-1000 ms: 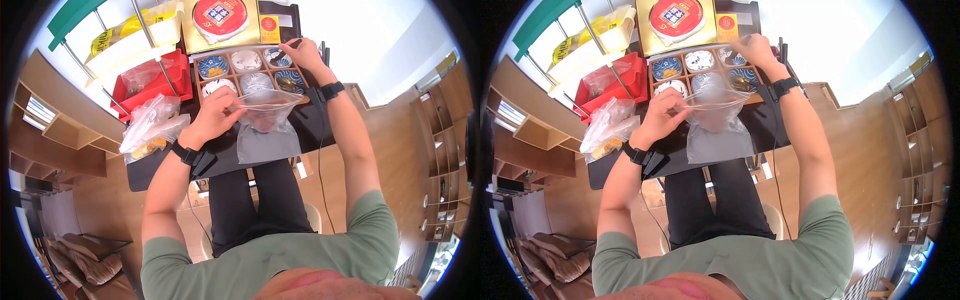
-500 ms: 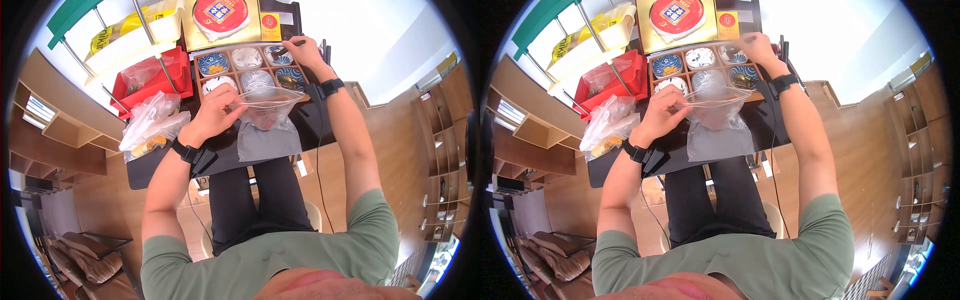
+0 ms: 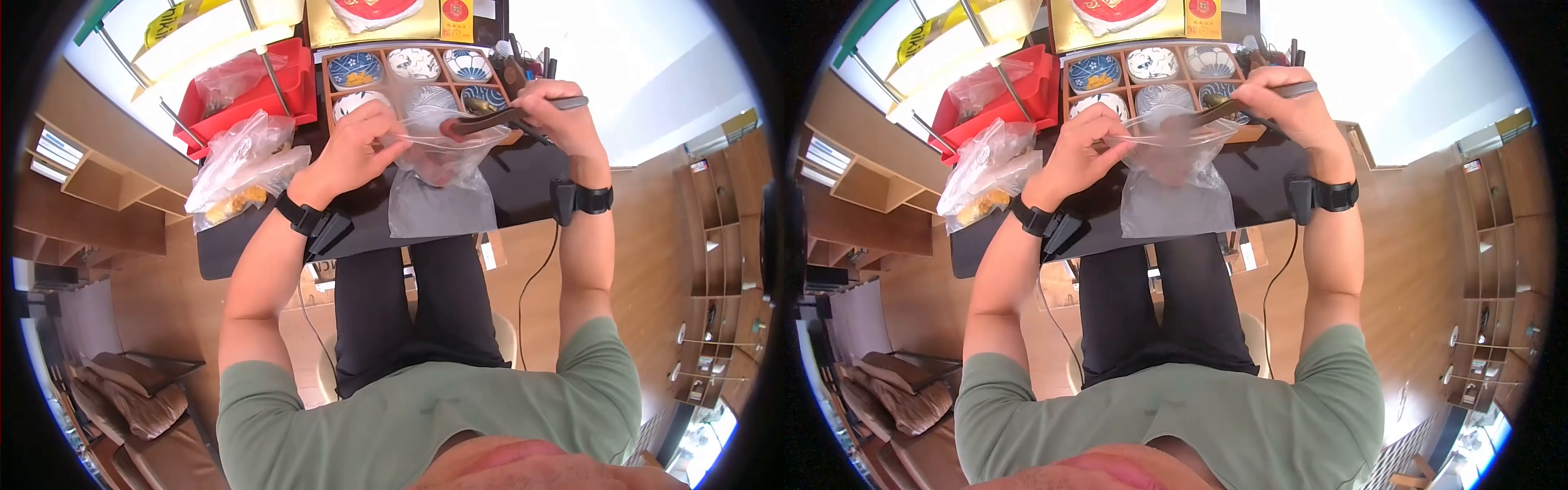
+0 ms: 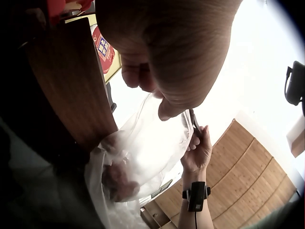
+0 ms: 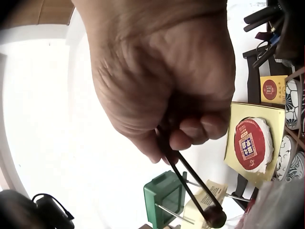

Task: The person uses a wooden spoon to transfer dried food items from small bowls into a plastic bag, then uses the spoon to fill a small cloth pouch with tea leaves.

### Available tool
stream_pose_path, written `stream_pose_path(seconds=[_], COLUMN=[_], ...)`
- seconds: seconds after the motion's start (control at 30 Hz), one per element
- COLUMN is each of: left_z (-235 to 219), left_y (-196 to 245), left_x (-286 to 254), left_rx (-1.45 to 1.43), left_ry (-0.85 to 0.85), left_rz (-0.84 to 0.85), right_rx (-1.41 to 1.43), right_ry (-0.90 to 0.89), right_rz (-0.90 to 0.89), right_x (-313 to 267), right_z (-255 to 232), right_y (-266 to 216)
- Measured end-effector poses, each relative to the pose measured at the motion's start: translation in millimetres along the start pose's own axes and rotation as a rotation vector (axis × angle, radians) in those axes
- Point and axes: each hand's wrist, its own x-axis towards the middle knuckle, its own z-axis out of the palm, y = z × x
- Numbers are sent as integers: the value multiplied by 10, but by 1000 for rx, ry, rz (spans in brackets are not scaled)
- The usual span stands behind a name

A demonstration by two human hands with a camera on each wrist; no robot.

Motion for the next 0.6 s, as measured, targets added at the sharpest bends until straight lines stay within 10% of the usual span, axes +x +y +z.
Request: stream_pose_path(seconds=[0.2, 0.6], left_z=[21, -15], left_y=[-20, 114], left_x=[1, 56], left_rx=[-17, -12], left_ry=[32, 33], left_rz=[-9, 43], right_rx=[-276, 240], right_ry=[-150, 671], right_rz=[32, -456], right_x=[26, -1208], right_z=[298, 496], right_y=[-179, 161])
